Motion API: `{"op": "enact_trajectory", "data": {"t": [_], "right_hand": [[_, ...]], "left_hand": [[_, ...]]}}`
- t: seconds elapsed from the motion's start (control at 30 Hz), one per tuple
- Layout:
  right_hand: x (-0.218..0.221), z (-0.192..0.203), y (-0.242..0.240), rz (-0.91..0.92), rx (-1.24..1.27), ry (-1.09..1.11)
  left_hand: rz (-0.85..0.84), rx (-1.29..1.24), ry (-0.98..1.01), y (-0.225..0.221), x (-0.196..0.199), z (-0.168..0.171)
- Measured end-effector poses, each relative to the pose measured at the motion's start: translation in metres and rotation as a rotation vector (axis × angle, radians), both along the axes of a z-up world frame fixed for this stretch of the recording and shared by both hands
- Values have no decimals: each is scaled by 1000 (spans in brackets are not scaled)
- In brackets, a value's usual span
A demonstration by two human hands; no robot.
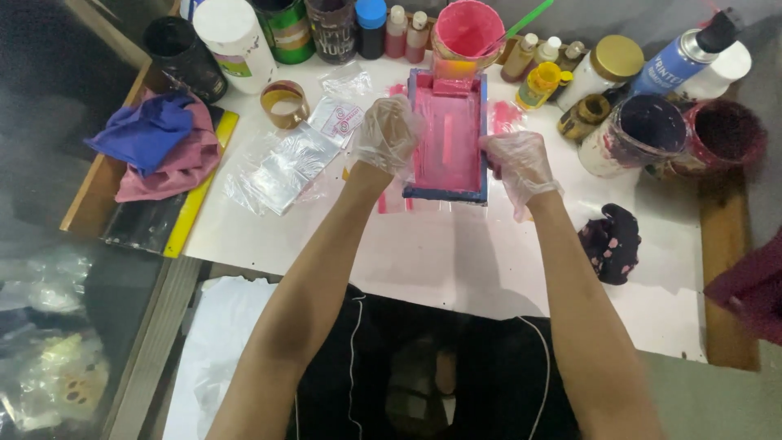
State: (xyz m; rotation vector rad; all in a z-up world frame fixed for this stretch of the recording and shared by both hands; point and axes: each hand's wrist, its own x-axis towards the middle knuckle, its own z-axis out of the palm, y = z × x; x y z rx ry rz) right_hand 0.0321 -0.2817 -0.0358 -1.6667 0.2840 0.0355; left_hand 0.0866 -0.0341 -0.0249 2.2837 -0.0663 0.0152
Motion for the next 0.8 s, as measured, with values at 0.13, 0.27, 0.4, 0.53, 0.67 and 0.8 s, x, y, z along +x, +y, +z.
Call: {"op": "enact_trajectory", "data": {"t": [0.13, 0.27, 0.4, 0.53, 0.67, 0.8], "right_hand": [[10, -4, -1, -87, 45, 104], [27, -38, -18, -100, -80, 48], [50, -68, -42, -108, -191, 13], [59, -76, -55, -200, -205, 37], [59, -85, -69, -251, -150, 34], [47, -71, -71, -332, -63, 65]], "left_hand": [[-3, 45, -38, 3, 0, -6], [-45, 6, -71, -3, -22, 44], [-1, -180, -60, 7, 1, 19], [182, 38, -421, 41, 27, -53], [-1, 555, -322, 93, 20, -134], [-80, 551, 329, 87, 4, -65]]}}
